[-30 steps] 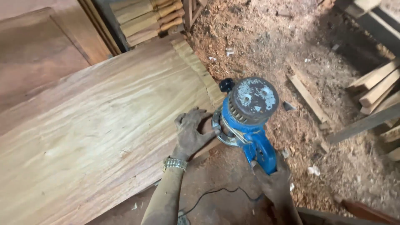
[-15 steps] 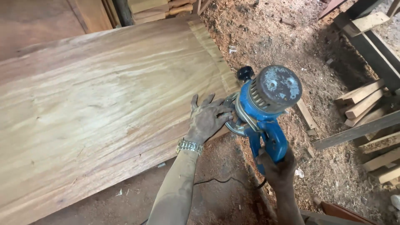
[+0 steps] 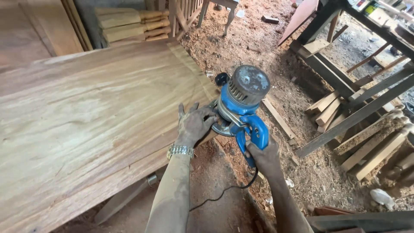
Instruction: Use a power router to shape the edge of a wooden board in a workshop.
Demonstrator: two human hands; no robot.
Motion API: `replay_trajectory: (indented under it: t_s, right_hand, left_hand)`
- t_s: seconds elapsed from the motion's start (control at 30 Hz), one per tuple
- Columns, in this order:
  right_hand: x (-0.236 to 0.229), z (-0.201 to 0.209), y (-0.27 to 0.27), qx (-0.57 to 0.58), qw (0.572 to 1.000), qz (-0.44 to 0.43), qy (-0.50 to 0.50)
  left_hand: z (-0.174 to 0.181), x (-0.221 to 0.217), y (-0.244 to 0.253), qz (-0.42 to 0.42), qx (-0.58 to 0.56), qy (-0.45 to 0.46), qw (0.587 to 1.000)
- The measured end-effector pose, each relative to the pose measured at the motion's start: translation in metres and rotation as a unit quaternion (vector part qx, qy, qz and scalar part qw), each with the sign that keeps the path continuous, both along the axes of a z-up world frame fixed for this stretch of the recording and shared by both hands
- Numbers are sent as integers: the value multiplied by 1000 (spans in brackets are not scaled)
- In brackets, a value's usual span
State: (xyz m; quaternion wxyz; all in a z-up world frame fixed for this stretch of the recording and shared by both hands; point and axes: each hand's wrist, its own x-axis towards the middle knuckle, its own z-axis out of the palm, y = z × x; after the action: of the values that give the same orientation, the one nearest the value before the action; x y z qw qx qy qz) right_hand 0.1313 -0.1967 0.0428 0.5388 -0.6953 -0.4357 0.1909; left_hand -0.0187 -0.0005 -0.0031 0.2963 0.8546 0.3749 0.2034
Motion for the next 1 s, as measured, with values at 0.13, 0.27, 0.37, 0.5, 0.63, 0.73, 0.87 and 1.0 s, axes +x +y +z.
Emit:
replay_trajectory:
  t_s: [0.13,0.27,0.37,0.5,0.63,0.73,0.87,1.0]
  right_hand:
    - [18,-24,0,-125,989,-84,6]
    - [23,-27,0,-123,989,-70,-44]
    - [4,-3,1,-165,979,-105,47]
    - [11,-11,1,-139,988,-63,12]
    - [14,-17,1,-132,990,-48,10]
    - [13,-15,2,-120,992,-40,23]
    - [17,-19,4,-128,991,-44,20]
    - [15,-16,6,-138,989,-48,12]
  left_hand:
    - [-6,2,1,8,22,-12,1000]
    - [-12,6,4,6,31,-10,999]
    - [-5,4,1,5,13,1,1000]
    - [-12,7,4,11,25,-8,1000]
    - [-14,6,4,19,29,-33,999]
    - [-10,6,2,19,20,-28,999]
    - [-8,6,2,25,11,-12,1000]
    - [-13,8,3,28,20,-29,999]
